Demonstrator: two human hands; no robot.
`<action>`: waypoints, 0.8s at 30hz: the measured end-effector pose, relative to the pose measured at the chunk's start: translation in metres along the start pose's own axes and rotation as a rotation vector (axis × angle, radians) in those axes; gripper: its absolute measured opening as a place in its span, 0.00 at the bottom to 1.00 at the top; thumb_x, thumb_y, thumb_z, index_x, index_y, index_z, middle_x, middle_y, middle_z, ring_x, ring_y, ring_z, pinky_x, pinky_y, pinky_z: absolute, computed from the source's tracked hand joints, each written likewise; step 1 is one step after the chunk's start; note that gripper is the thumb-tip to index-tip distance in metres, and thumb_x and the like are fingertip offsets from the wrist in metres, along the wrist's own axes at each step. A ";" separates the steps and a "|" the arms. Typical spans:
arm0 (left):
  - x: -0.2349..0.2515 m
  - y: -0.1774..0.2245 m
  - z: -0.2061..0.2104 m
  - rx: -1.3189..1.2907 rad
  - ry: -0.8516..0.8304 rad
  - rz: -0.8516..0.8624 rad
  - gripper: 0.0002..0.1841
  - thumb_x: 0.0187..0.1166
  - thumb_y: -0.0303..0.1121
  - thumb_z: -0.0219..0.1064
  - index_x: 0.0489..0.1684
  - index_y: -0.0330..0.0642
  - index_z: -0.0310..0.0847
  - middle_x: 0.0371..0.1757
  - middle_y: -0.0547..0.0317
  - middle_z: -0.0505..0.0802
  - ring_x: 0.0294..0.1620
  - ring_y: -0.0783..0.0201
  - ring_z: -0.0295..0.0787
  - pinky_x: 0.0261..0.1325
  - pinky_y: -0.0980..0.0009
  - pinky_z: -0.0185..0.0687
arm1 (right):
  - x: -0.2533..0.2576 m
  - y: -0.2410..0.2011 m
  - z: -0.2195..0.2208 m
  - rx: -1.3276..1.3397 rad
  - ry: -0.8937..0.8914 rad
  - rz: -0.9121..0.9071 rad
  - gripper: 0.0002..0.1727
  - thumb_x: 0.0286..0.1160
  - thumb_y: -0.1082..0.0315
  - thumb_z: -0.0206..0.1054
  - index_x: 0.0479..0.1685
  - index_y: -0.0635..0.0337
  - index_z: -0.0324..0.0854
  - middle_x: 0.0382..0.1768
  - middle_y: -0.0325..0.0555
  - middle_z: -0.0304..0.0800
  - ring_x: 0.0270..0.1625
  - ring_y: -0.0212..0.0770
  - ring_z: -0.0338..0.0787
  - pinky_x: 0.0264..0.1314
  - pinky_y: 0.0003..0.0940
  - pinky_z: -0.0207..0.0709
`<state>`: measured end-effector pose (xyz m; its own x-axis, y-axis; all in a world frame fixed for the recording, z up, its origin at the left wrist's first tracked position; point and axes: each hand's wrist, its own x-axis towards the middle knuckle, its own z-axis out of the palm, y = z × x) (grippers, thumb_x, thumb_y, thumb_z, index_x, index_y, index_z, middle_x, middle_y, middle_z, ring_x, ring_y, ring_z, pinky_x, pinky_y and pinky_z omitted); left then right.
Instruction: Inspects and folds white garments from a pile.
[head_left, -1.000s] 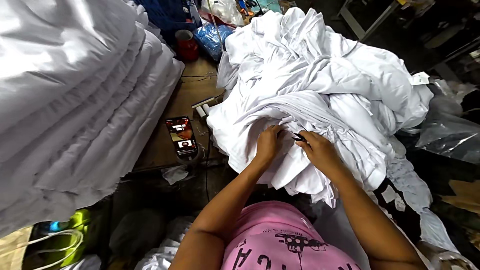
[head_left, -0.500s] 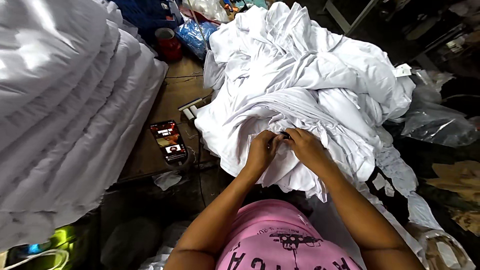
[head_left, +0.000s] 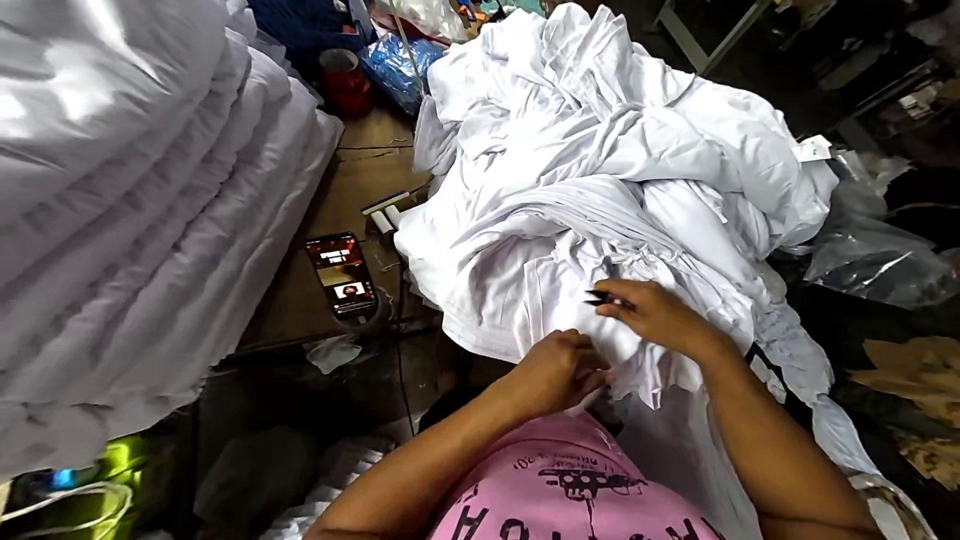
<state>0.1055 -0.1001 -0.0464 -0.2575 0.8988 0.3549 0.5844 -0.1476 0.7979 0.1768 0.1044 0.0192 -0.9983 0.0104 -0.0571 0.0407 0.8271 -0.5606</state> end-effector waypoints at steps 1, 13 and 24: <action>0.002 -0.003 -0.002 -0.009 0.035 -0.040 0.12 0.81 0.33 0.68 0.43 0.33 0.94 0.44 0.44 0.95 0.51 0.47 0.93 0.60 0.53 0.85 | -0.004 0.005 -0.010 -0.036 0.061 0.021 0.18 0.83 0.65 0.65 0.59 0.72 0.85 0.45 0.61 0.93 0.43 0.52 0.93 0.52 0.50 0.86; 0.050 -0.047 -0.046 -0.053 0.203 -0.491 0.09 0.81 0.30 0.70 0.42 0.30 0.90 0.38 0.45 0.93 0.39 0.55 0.90 0.51 0.55 0.85 | 0.002 0.008 -0.002 -0.347 0.274 -0.068 0.15 0.78 0.67 0.70 0.52 0.71 0.87 0.39 0.61 0.91 0.43 0.59 0.93 0.49 0.54 0.87; 0.032 -0.033 -0.015 -0.421 0.360 -0.358 0.07 0.81 0.25 0.66 0.36 0.31 0.88 0.34 0.61 0.87 0.35 0.80 0.82 0.44 0.82 0.79 | 0.014 -0.011 0.017 -0.540 0.237 0.003 0.13 0.74 0.69 0.73 0.49 0.72 0.87 0.37 0.64 0.89 0.41 0.65 0.92 0.43 0.59 0.85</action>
<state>0.0667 -0.0730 -0.0543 -0.6637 0.7391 0.1149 0.0831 -0.0798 0.9933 0.1632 0.0858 0.0102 -0.9827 0.0874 0.1632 0.0790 0.9952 -0.0571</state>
